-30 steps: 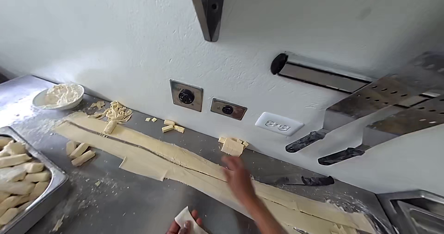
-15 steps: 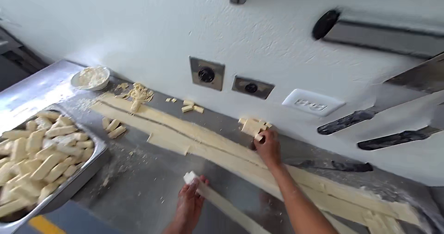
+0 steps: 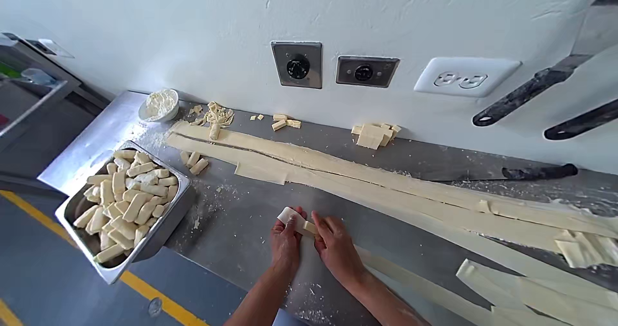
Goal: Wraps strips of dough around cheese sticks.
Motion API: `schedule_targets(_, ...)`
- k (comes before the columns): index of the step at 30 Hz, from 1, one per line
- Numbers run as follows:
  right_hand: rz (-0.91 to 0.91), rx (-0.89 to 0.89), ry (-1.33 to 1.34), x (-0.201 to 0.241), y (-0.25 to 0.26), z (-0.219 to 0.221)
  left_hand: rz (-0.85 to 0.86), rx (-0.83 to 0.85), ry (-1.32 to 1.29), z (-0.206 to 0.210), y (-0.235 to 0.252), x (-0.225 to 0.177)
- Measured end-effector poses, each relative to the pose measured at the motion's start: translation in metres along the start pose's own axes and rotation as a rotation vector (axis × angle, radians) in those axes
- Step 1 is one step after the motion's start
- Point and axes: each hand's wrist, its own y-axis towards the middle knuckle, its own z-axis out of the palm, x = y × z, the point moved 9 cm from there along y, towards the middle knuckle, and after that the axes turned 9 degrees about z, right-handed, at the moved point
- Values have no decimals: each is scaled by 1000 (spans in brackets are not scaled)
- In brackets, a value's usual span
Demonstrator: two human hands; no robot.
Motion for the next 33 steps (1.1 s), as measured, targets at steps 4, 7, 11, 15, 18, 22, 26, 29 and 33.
schedule_targets(4, 39, 46, 37, -7, 2, 5, 354, 152, 206, 5, -6, -24)
schedule_targets(7, 114, 2, 129, -22, -3, 2, 739, 526, 586, 33, -39, -13)
schedule_targets(11, 158, -50, 109, -45, -16, -24, 998, 652, 973, 48, -52, 7)
schedule_targets(15, 270, 307, 237, -46, -4, -17, 1027, 585, 915, 46, -47, -9)
schedule_targets(18, 395, 764, 476, -26, 25, 22, 1070, 529, 832, 39, -44, -49)
schedule_targets(22, 589, 1233, 474, -27, 26, 49, 1109, 444, 985, 17, -12, -70)
schedule_targets(26, 608, 1347, 339, -56, 7, 14, 1102, 603, 1209, -4, -6, -53)
schedule_targets(29, 599, 1458, 314, -62, -34, -15, 1143, 665, 1271, -8, -18, -56)
schedule_targets(33, 601, 1510, 403, -46, -75, -37, 1101, 625, 1215, -17, -7, -54)
